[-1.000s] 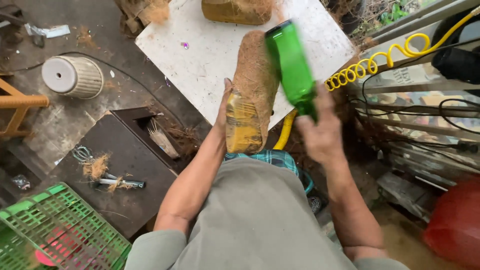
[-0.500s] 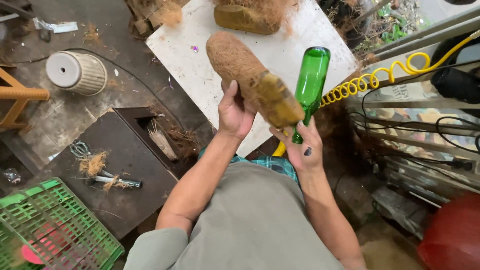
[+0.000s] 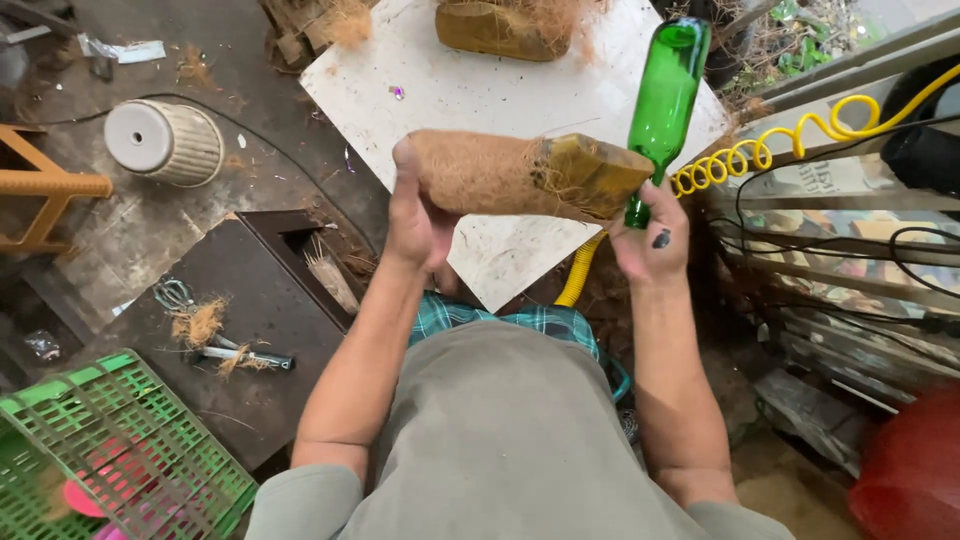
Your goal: The person cleans a coconut by rubbing its surface with a green glass bottle, then sprays it with a spray gun, and dries it with a hair dryer. The person repeats the rubbing action with the bottle after drying.
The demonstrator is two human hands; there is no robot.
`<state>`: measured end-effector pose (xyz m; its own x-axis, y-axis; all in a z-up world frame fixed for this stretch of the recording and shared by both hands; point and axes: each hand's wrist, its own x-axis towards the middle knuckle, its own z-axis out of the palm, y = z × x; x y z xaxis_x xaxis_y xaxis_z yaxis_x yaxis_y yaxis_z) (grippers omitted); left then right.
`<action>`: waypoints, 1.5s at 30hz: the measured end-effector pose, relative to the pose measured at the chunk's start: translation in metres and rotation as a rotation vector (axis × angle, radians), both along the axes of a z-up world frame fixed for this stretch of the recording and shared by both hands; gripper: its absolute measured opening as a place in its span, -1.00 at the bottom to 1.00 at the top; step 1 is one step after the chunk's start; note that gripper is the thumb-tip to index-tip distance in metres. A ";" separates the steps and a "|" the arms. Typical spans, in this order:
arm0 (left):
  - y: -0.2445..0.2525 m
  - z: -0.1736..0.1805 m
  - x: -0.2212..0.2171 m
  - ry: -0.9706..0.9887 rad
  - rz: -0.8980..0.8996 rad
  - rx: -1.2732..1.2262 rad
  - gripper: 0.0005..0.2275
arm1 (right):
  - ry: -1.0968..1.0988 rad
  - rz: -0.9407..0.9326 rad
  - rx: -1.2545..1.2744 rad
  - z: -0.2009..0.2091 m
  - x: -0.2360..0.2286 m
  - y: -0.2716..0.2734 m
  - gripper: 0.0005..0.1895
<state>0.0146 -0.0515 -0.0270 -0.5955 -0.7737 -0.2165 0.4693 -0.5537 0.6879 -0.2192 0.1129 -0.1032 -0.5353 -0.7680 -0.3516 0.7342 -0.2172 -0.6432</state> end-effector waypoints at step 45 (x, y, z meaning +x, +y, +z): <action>0.018 0.025 0.006 0.063 0.162 0.302 -0.61 | 0.292 -0.163 -0.242 0.082 0.022 -0.091 -0.80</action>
